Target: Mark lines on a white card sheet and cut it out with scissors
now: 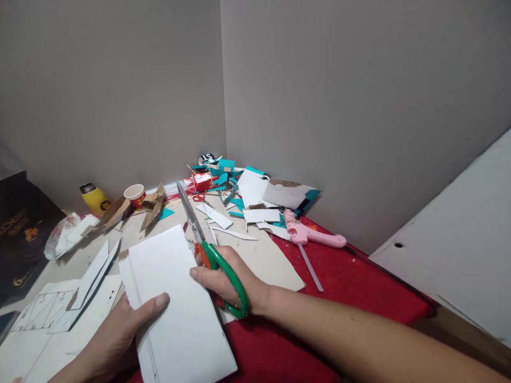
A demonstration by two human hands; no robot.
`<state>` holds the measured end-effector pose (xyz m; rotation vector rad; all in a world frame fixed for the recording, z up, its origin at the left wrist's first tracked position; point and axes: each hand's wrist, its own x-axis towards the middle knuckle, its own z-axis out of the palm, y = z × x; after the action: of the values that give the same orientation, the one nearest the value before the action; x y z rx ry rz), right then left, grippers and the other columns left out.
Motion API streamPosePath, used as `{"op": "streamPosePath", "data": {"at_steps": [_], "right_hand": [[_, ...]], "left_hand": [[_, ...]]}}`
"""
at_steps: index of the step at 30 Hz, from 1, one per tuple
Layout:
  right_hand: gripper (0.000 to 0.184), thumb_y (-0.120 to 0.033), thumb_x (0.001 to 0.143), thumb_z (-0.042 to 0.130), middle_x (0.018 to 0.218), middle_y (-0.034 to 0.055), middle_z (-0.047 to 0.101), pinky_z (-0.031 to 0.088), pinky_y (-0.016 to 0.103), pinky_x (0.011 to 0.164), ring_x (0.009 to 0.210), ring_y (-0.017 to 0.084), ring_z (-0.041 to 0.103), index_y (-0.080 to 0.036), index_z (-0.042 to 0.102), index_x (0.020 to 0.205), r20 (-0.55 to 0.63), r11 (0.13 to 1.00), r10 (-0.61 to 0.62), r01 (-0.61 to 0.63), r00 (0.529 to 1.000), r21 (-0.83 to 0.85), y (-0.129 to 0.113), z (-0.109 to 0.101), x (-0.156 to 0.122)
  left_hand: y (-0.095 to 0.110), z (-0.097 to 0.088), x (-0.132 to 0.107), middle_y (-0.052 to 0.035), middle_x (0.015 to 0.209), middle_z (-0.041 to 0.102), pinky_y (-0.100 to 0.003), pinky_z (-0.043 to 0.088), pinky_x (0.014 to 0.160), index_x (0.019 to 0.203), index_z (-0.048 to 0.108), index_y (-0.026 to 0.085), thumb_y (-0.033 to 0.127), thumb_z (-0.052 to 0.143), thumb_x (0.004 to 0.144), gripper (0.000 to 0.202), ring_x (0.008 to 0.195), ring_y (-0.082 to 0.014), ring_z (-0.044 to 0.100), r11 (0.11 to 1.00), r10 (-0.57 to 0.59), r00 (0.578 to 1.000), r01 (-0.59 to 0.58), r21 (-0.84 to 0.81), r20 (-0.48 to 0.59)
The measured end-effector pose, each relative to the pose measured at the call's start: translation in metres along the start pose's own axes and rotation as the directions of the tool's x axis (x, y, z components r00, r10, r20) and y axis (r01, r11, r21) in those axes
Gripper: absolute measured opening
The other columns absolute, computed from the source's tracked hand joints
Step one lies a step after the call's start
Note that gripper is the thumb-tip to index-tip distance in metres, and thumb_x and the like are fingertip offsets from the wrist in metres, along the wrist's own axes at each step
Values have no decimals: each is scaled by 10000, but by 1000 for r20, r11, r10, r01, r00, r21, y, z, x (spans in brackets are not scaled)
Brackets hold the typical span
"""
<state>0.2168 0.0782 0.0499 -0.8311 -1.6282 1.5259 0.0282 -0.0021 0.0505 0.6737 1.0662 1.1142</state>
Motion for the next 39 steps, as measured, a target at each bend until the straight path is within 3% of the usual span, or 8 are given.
{"op": "streamPosePath", "data": {"at_steps": [4, 8, 10, 13, 17, 25, 32, 39], "right_hand": [[221, -290, 745, 593, 549, -74, 386, 312, 212, 470, 518, 85, 342, -196, 436, 621, 88, 993, -5, 16, 996, -118, -9, -6, 1], [210, -215, 721, 558, 521, -85, 371, 314, 193, 447, 490, 76, 349, -211, 388, 598, 196, 990, 15, 13, 981, -140, -9, -6, -1], [200, -179, 706, 552, 516, -88, 369, 307, 184, 434, 481, 71, 345, -210, 389, 594, 237, 992, 20, 10, 971, -124, -7, -3, -3], [191, -160, 696, 554, 519, -86, 362, 298, 176, 425, 482, 68, 337, -206, 400, 594, 293, 991, 27, 12, 956, -131, -6, 3, -8], [190, -172, 717, 529, 533, -74, 373, 299, 168, 416, 483, 68, 348, -206, 389, 593, 374, 989, 12, 44, 927, -141, -8, 7, -12], [196, -170, 687, 564, 535, -79, 357, 295, 178, 432, 495, 72, 343, -202, 388, 606, 375, 984, 94, -29, 922, -176, -12, 10, -10], [344, -462, 865, 545, 572, -61, 374, 300, 214, 463, 504, 92, 344, -204, 436, 667, 180, 987, -25, 53, 983, -153, -12, -12, -1], [454, -597, 866, 505, 617, -48, 327, 293, 238, 478, 551, 116, 327, -213, 389, 654, 234, 957, 19, 50, 972, -284, -8, -14, 1]], "left_hand": [[27, -11, 1, -144, 1152, 731, -413, 527, 863, 1381, 509, 211, 300, 776, 733, 706, 984, -324, 696, 998, -25, 1000, 25, 55, 6], [65, -26, 5, -117, 1214, 706, -277, 495, 862, 1291, 602, 220, 345, 717, 801, 519, 1069, -248, 656, 931, 214, 973, -174, 321, -93], [73, -27, 4, -98, 1138, 739, -249, 504, 794, 1161, 691, 216, 371, 747, 768, 426, 986, -228, 679, 879, 223, 970, -156, 451, -99], [74, -20, -1, -76, 959, 778, -267, 526, 673, 1066, 742, 207, 385, 796, 709, 403, 770, -214, 703, 824, -6, 1000, -8, 567, 22], [81, -10, -6, -56, 828, 774, -250, 519, 598, 1074, 753, 198, 359, 770, 742, 370, 665, -184, 686, 761, -269, 950, 108, 640, 159], [84, -18, 10, -61, 735, 763, -210, 526, 545, 966, 774, 151, 296, 743, 786, 233, 574, -141, 670, 814, -295, 932, 129, 566, 212], [81, -30, 14, -11, 726, 735, -179, 519, 517, 980, 733, 202, 289, 777, 746, 252, 554, -110, 651, 847, -228, 959, 110, 520, 170], [85, -34, 13, -2, 637, 705, -135, 473, 472, 852, 750, 178, 337, 791, 732, 203, 502, -81, 605, 844, -173, 983, 115, 525, 64]]}}
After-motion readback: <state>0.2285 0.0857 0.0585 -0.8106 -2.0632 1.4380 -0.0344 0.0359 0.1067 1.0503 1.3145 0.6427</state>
